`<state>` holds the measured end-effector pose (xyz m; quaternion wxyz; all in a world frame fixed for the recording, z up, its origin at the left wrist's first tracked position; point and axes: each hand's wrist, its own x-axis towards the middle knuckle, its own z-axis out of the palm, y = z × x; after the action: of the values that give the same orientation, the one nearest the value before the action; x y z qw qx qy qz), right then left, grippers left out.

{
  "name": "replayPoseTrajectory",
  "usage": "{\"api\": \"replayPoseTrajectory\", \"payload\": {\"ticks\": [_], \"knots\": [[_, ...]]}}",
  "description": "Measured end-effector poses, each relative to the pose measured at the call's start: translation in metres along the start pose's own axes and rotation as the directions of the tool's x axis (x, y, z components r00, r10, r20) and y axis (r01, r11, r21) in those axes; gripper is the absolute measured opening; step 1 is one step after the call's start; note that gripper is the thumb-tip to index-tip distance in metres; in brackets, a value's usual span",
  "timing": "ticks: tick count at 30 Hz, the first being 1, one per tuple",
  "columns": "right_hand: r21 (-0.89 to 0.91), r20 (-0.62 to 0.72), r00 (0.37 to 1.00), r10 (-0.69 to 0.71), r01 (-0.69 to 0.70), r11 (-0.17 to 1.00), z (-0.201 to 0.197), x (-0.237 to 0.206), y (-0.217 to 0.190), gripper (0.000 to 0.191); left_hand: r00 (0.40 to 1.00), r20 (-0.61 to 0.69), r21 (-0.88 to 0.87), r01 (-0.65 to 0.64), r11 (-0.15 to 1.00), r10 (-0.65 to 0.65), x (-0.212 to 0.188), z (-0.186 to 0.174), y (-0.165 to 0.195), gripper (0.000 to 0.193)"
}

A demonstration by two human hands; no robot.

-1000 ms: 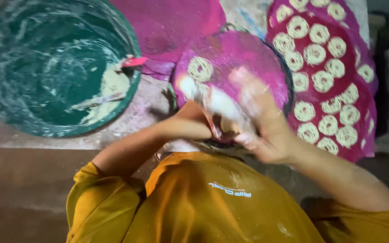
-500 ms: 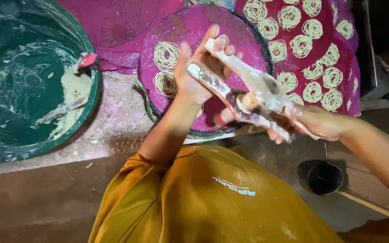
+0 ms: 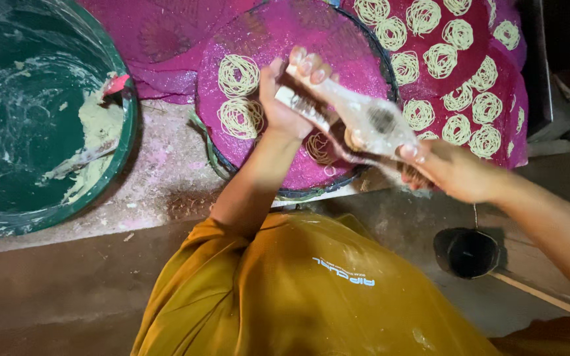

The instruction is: The person uses a manual noodle press to extrude dough into spiral shapes onto a pink mat placed on a perforated tray. They repeatedly load dough into the press, extrude spirals, and then stack the filled trays into a steamer.

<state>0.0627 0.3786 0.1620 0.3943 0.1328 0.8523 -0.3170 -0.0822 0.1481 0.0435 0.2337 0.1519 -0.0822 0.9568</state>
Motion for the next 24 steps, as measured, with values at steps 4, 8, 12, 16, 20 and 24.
{"api": "replayPoseTrajectory", "payload": {"ticks": [4,8,12,16,20,24], "knots": [[0.13,-0.097,0.963,-0.251,0.262,0.956,0.004,0.006,-0.003,0.064,0.998,0.049,0.041,0.034,0.999,-0.036,0.018,0.002,0.01,0.029],[0.182,-0.042,0.975,-0.22,0.224,0.957,0.015,0.004,-0.006,0.064,0.998,0.03,0.031,0.046,0.998,-0.047,0.008,0.006,0.018,0.029],[0.113,-0.053,0.997,-0.054,0.059,0.992,0.003,-0.006,-0.002,0.067,1.0,-0.02,0.025,0.002,1.0,-0.001,0.005,0.01,-0.002,0.026],[0.038,-0.176,0.969,-0.171,0.18,0.983,-0.006,0.0,0.006,0.059,1.0,-0.005,0.055,-0.012,0.998,0.012,0.026,0.016,-0.004,0.025],[0.278,-0.166,0.939,-0.3,0.336,0.9,0.001,0.015,0.017,0.052,0.888,-0.442,0.276,0.27,0.922,-0.127,0.025,0.011,0.012,0.053],[0.305,-0.167,0.944,-0.283,0.323,0.896,0.003,0.02,0.03,0.049,0.664,-0.711,0.635,0.747,0.197,-0.232,0.0,-0.023,0.016,0.086]]}}
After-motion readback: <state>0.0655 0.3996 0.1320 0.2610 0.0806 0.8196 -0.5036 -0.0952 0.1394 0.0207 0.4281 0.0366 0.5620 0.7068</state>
